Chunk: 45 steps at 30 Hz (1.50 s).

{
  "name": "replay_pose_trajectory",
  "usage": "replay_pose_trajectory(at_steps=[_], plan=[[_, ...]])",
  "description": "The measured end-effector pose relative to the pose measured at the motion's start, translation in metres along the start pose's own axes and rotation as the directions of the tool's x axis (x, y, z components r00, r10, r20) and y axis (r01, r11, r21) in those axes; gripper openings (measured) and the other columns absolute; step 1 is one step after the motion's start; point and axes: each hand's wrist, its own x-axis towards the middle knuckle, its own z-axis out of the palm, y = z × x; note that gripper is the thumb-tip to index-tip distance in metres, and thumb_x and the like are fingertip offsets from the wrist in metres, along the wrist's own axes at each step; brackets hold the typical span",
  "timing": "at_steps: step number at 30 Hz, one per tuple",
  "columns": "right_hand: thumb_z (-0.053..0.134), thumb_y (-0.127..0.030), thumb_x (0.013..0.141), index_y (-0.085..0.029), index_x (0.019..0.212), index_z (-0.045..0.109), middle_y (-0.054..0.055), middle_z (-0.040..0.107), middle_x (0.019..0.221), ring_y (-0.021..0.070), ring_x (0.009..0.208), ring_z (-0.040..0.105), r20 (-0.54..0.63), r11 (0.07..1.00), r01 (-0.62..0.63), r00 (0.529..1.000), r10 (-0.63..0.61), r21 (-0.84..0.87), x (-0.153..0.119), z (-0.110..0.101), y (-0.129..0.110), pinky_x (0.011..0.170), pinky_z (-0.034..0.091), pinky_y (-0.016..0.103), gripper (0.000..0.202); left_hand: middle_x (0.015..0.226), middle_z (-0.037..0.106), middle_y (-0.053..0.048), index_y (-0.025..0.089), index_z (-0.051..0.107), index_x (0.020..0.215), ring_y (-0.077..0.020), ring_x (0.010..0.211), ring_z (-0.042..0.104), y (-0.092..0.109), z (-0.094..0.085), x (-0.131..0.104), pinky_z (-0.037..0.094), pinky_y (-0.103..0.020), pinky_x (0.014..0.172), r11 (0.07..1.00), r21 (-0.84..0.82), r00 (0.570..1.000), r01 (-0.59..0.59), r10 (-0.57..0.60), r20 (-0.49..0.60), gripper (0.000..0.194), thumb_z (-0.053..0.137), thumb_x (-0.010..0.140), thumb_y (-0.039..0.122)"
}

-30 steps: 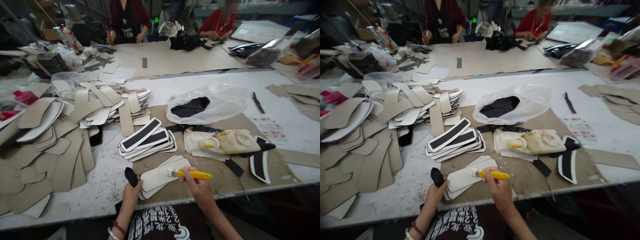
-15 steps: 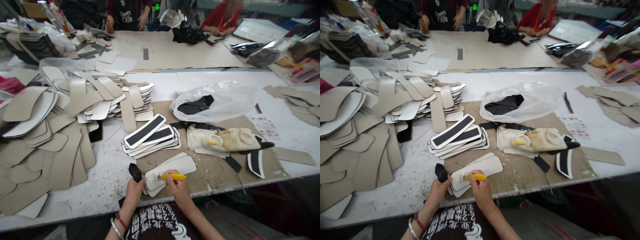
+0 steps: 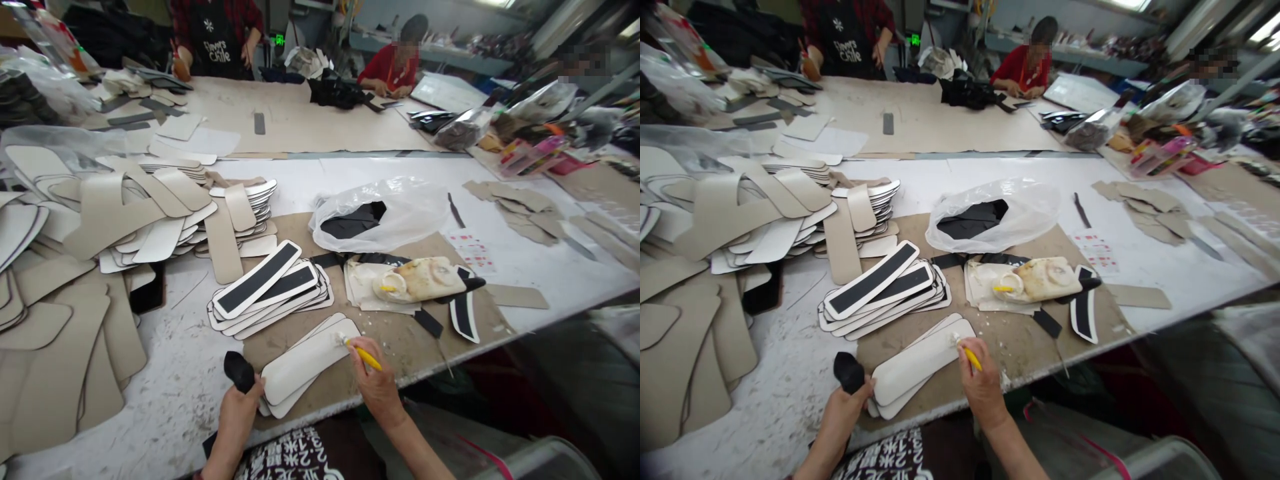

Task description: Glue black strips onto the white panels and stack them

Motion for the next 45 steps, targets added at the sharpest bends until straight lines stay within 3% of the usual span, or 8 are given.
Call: replay_pose_trajectory(at_steps=[6, 13, 21, 28, 32, 34, 37, 45], plan=[[0.045, -0.016, 0.084, -0.023, 0.098, 0.053, 0.007, 0.057, 0.092, 0.0198, 0.092, 0.055, -0.014, 0.997, 0.057, 0.998, -0.057, -0.060, 0.006, -0.018, 0.016, 0.081, 0.049, 0.040, 0.017, 0.042, 0.049, 0.003, 0.013, 0.062, 0.065, -0.0159, 0.048, 0.045, 0.003, 0.003, -0.002, 0.035, -0.027, 0.051, 0.999, -0.026, 1.000, 0.029, -0.029, -0.001, 0.041, 0.060, 0.055, 0.053], [0.047, -0.013, 0.082, -0.024, 0.104, 0.052, 0.008, 0.058, 0.095, 0.0204, 0.094, 0.055, 0.030, 0.979, 0.158, 0.987, -0.155, -0.130, 0.005, -0.033, 0.005, 0.083, 0.049, 0.039, 0.024, 0.042, 0.049, 0.002, 0.014, 0.062, 0.062, -0.0167, 0.050, 0.046, 0.002, 0.002, -0.004, 0.034, -0.028, 0.053, 0.997, 0.024, 0.997, 0.072, -0.072, 0.006, 0.044, 0.059, 0.055, 0.057], [0.046, -0.014, 0.084, -0.020, 0.104, 0.055, 0.008, 0.059, 0.093, 0.0193, 0.092, 0.056, 0.158, 0.976, 0.184, 0.974, -0.165, -0.113, -0.018, 0.005, -0.007, 0.081, 0.050, 0.035, 0.023, 0.044, 0.049, 0.003, 0.014, 0.060, 0.065, -0.0154, 0.050, 0.043, -0.003, 0.003, -0.004, 0.032, -0.026, 0.051, 0.998, 0.019, 0.998, 0.056, -0.057, 0.038, 0.043, 0.056, 0.058, 0.057], [0.044, -0.020, 0.086, -0.020, 0.092, 0.056, 0.006, 0.058, 0.090, 0.0169, 0.089, 0.055, 0.301, 0.948, -0.111, 0.953, 0.017, 0.299, -0.028, 0.020, -0.061, 0.080, 0.047, 0.031, 0.014, 0.049, 0.050, 0.003, 0.016, 0.058, 0.063, -0.0129, 0.049, 0.043, 0.002, 0.001, -0.006, 0.033, -0.024, 0.050, 0.999, -0.054, 0.995, -0.005, 0.010, 0.099, 0.031, 0.054, 0.064, 0.046], [0.043, -0.029, 0.087, -0.019, 0.086, 0.056, 0.004, 0.057, 0.080, 0.0153, 0.073, 0.057, 0.441, 0.841, -0.384, 0.875, 0.200, 0.381, -0.029, 0.034, -0.067, 0.066, 0.049, 0.028, 0.016, 0.048, 0.050, 0.003, 0.016, 0.055, 0.058, -0.0120, 0.048, 0.043, 0.004, 0.000, -0.006, 0.034, -0.024, 0.051, 0.997, -0.081, 0.995, 0.004, 0.004, 0.101, 0.026, 0.055, 0.064, 0.042], [0.043, -0.031, 0.087, -0.018, 0.086, 0.056, 0.004, 0.057, 0.079, 0.0144, 0.068, 0.057, 0.471, 0.813, -0.440, 0.849, 0.239, 0.381, -0.030, 0.041, -0.064, 0.063, 0.049, 0.028, 0.019, 0.048, 0.050, 0.003, 0.016, 0.056, 0.060, -0.0118, 0.048, 0.044, 0.004, -0.001, -0.006, 0.034, -0.024, 0.050, 0.996, -0.090, 0.995, 0.007, 0.003, 0.102, 0.026, 0.055, 0.065, 0.041], [0.044, -0.030, 0.087, -0.018, 0.084, 0.057, 0.005, 0.057, 0.081, 0.0156, 0.073, 0.057, 0.437, 0.857, -0.385, 0.873, 0.218, 0.341, -0.028, 0.046, -0.057, 0.067, 0.049, 0.029, 0.018, 0.049, 0.051, 0.004, 0.016, 0.056, 0.064, -0.0113, 0.047, 0.044, 0.001, 0.000, -0.005, 0.035, -0.023, 0.050, 0.994, -0.106, 0.994, 0.008, 0.004, 0.109, 0.024, 0.054, 0.065, 0.040], [0.045, -0.018, 0.085, -0.019, 0.092, 0.056, 0.007, 0.059, 0.088, 0.0169, 0.088, 0.056, 0.167, 0.987, -0.008, 0.986, -0.019, 0.163, -0.016, 0.029, -0.030, 0.079, 0.049, 0.032, 0.013, 0.045, 0.051, 0.003, 0.016, 0.057, 0.060, -0.0128, 0.045, 0.044, -0.003, 0.004, -0.001, 0.035, -0.025, 0.049, 0.994, -0.106, 0.997, -0.002, 0.011, 0.082, 0.031, 0.056, 0.062, 0.046]])
